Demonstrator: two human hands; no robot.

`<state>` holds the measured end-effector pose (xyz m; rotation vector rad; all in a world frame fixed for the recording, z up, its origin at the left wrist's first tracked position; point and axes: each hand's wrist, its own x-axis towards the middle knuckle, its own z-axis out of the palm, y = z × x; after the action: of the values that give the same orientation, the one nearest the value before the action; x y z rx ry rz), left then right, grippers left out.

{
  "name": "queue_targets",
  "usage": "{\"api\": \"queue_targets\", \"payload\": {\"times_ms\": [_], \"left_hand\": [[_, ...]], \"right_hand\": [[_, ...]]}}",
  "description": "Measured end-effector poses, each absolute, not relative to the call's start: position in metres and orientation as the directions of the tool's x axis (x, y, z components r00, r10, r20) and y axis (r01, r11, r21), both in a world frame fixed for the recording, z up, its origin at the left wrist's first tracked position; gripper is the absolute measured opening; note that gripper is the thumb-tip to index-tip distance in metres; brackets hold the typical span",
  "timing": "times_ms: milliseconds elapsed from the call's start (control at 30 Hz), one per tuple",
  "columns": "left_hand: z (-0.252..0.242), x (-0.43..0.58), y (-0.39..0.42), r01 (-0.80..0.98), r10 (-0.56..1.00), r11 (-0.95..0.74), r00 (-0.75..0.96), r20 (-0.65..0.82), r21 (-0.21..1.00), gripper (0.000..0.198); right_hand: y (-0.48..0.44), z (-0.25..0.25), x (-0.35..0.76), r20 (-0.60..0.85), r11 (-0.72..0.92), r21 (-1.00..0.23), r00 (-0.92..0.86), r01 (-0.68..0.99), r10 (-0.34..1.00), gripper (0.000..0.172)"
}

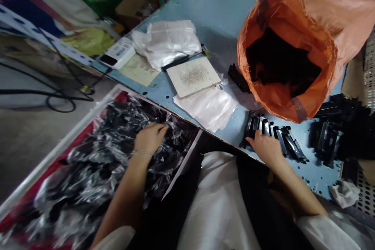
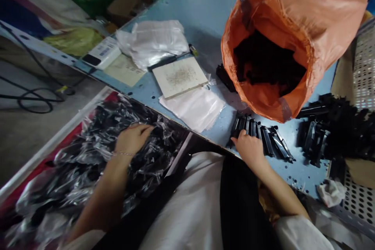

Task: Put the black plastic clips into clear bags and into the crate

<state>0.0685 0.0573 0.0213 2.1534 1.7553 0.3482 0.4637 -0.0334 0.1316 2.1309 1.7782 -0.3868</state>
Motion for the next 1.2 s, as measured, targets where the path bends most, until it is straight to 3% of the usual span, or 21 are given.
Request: {"api": "queue_targets", "payload": {"times_ms": [67,167,267,367,500,600,733,800,900,967,1033,1100,1133,1200], "left_hand": [[0.034,0.130,0.064,0.824,0.950,-0.308,0.288,0.116,0.476,0.034],[0.046,0.210,0.079,0.769,0.895,-0.444,0.409,0.179,0.459,0.026],[0.047,0.238,0.101,0.769,0.913,-0.390,0.394,0.104,0.508,0.014],[0.043,0.230,0.115,0.717,0.937,-0.300,0.346,0.053,0.629,0.008],[0.042,0.224,0.119,0.709,0.927,-0.320,0.373,0.051,0.628,0.010],[0.044,0.224,0.121,0.660,0.926,-0.300,0.376,0.043,0.689,0.019],[0.047,0.218,0.125,0.560,0.956,-0.209,0.290,0.046,0.802,0.009],[0.049,0.215,0.124,0.553,0.955,-0.240,0.284,0.090,0.798,0.015],[0.051,0.213,0.123,0.597,0.903,-0.394,0.393,0.173,0.699,0.029],[0.050,0.212,0.123,0.620,0.883,-0.432,0.438,0.168,0.655,0.033],[0.048,0.211,0.124,0.613,0.889,-0.408,0.434,0.143,0.676,0.034],[0.045,0.210,0.126,0.579,0.892,-0.385,0.435,0.127,0.719,0.037],[0.044,0.209,0.126,0.559,0.891,-0.378,0.437,0.125,0.738,0.040],[0.043,0.207,0.126,0.530,0.895,-0.367,0.424,0.135,0.764,0.048]], "right_hand": [[-0.035,0.123,0.451,-0.439,-0.108,0.177,0.176,0.978,0.881,0.043],[-0.034,0.111,0.445,-0.491,-0.053,0.145,0.118,0.988,0.863,0.036],[-0.033,0.109,0.457,-0.552,-0.129,0.095,0.160,0.987,0.818,0.026],[-0.032,0.115,0.467,-0.503,-0.208,0.041,0.200,0.977,0.841,0.039],[-0.027,0.116,0.459,-0.406,-0.225,0.002,0.206,0.974,0.890,0.055],[-0.021,0.109,0.455,-0.396,-0.216,-0.016,0.192,0.976,0.898,0.052],[-0.013,0.107,0.462,-0.367,-0.204,-0.028,0.180,0.979,0.913,0.041],[-0.007,0.109,0.464,-0.334,-0.212,-0.003,0.199,0.977,0.921,0.038],[0.001,0.111,0.468,-0.350,-0.248,0.017,0.238,0.969,0.906,0.031],[0.001,0.112,0.473,-0.364,-0.299,-0.096,0.246,0.949,0.898,0.024],[-0.003,0.111,0.476,-0.373,-0.369,-0.403,0.218,0.838,0.902,0.023],[-0.007,0.107,0.472,-0.452,-0.441,-0.738,0.111,0.511,0.885,0.030],[-0.009,0.103,0.467,-0.507,-0.489,-0.820,0.018,0.296,0.862,0.034],[-0.008,0.090,0.451,-0.584,-0.602,-0.796,-0.182,-0.062,0.791,0.034]]}}
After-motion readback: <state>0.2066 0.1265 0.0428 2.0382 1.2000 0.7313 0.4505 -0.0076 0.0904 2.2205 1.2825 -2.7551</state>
